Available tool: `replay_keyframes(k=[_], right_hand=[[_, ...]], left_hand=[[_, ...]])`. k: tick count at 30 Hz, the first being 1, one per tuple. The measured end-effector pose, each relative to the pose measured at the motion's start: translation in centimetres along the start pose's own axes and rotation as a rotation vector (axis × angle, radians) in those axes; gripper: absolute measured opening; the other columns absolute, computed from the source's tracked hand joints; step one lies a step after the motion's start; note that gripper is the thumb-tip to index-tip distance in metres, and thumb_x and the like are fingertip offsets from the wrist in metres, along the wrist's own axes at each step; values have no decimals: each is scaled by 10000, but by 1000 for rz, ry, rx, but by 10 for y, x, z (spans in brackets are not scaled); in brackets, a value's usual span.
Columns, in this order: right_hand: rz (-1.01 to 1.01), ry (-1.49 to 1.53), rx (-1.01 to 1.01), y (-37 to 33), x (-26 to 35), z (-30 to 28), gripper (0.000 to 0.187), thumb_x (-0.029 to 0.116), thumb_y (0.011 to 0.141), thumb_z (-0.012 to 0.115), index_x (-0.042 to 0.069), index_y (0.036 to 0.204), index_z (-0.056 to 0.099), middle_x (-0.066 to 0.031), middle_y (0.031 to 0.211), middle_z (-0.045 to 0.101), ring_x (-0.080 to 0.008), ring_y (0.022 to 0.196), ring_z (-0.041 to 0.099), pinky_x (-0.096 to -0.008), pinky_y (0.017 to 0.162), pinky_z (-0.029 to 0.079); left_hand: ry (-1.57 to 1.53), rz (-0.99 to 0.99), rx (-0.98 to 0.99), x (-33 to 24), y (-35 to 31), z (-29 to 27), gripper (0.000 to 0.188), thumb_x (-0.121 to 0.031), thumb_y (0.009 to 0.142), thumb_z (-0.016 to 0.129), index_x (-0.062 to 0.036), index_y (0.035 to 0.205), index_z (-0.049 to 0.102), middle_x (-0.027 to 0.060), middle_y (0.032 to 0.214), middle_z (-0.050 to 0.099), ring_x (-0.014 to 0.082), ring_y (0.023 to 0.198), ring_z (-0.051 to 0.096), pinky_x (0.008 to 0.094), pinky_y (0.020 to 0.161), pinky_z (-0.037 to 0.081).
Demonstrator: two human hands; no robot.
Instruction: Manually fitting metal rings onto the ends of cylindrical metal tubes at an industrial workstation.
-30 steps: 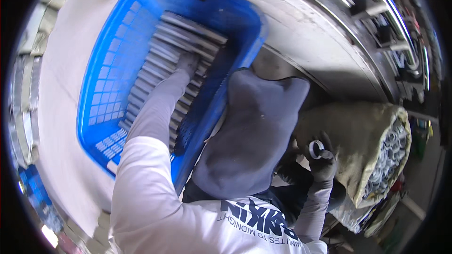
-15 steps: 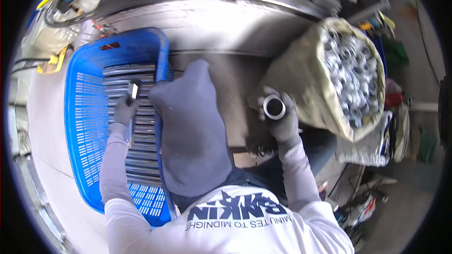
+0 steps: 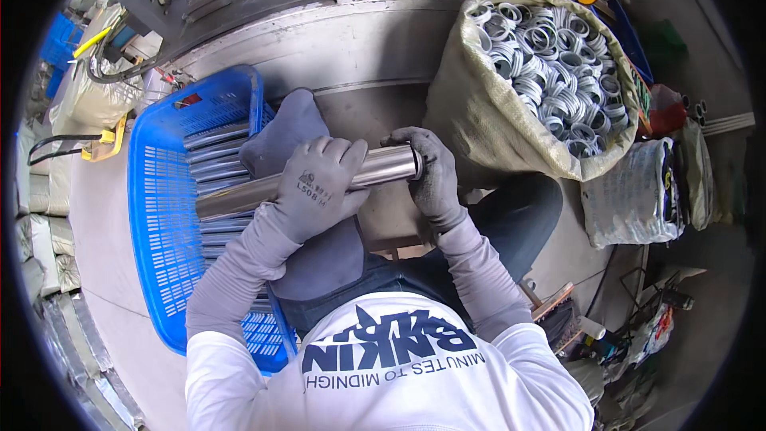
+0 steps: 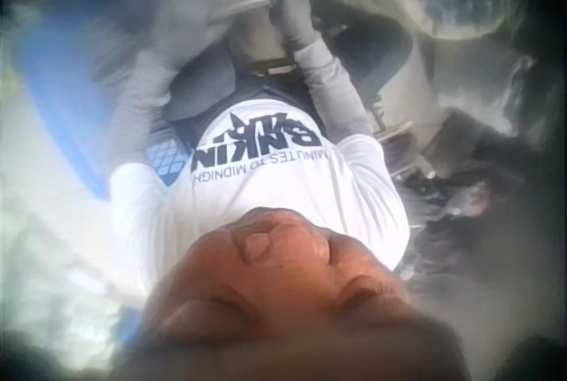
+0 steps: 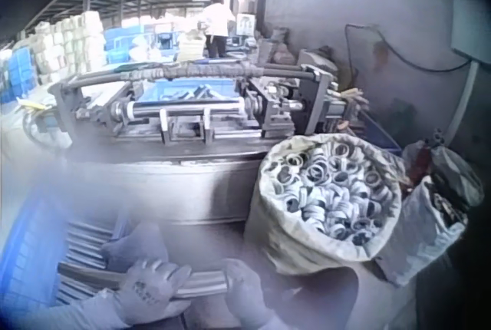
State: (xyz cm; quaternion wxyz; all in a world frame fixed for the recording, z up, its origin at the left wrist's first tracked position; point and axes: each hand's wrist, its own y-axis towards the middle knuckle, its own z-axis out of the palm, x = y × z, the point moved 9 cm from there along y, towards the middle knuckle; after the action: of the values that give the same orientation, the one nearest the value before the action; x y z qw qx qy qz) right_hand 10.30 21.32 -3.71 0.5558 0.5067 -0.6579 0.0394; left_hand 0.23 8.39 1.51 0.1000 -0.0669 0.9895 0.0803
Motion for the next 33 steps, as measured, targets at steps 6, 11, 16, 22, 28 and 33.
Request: replay_keyframes(k=[6,11,16,22,28,33], right_hand=[[168,109,-84,-6,-14,-4,298,148,1055,498,-46,1088,722,-187,1080,742,-276,984,740,-353,918,573],[289,362,-133,-8,-25,-2,337,164,1070,482,-67,1106,725,-159,1068,748,-214,971,726,-324,913,556],[482,357,-179,-14,-27,4,334,147,1057,459,-49,1007,725,-164,1045,744,-256,925,719,-351,875,557],[558,432,-195,-22,-45,22,324,149,1046,484,-46,1007,740,-106,989,734,-169,903,684,-303,855,537],[293,48,-298,-3,-32,-48,268,115,986,534,-30,1001,758,-119,1030,759,-201,929,711,-291,854,545],[171,-119,-291,13,-5,-79,294,114,981,557,-7,1206,702,-143,1082,752,-279,968,741,-337,867,583]], left_hand=[[28,2,41,-7,12,13,686,-361,798,829,-23,1344,589,143,1064,684,316,962,695,434,873,540],[75,35,20,-9,13,13,640,-381,817,826,-36,1303,592,119,1020,680,281,924,708,408,829,554],[70,49,84,-13,15,18,731,-333,816,828,20,1395,555,170,1154,691,334,1009,689,437,905,533],[65,52,124,-6,11,24,682,-331,816,828,-13,1360,570,127,1106,673,308,999,689,409,878,540],[-290,163,-301,-28,-23,-48,687,-332,823,852,10,1366,607,204,1281,659,354,1092,684,430,946,542],[-1347,-47,-646,47,-31,-23,651,-464,1058,658,44,1451,553,184,1324,668,255,1236,645,372,1016,538]])
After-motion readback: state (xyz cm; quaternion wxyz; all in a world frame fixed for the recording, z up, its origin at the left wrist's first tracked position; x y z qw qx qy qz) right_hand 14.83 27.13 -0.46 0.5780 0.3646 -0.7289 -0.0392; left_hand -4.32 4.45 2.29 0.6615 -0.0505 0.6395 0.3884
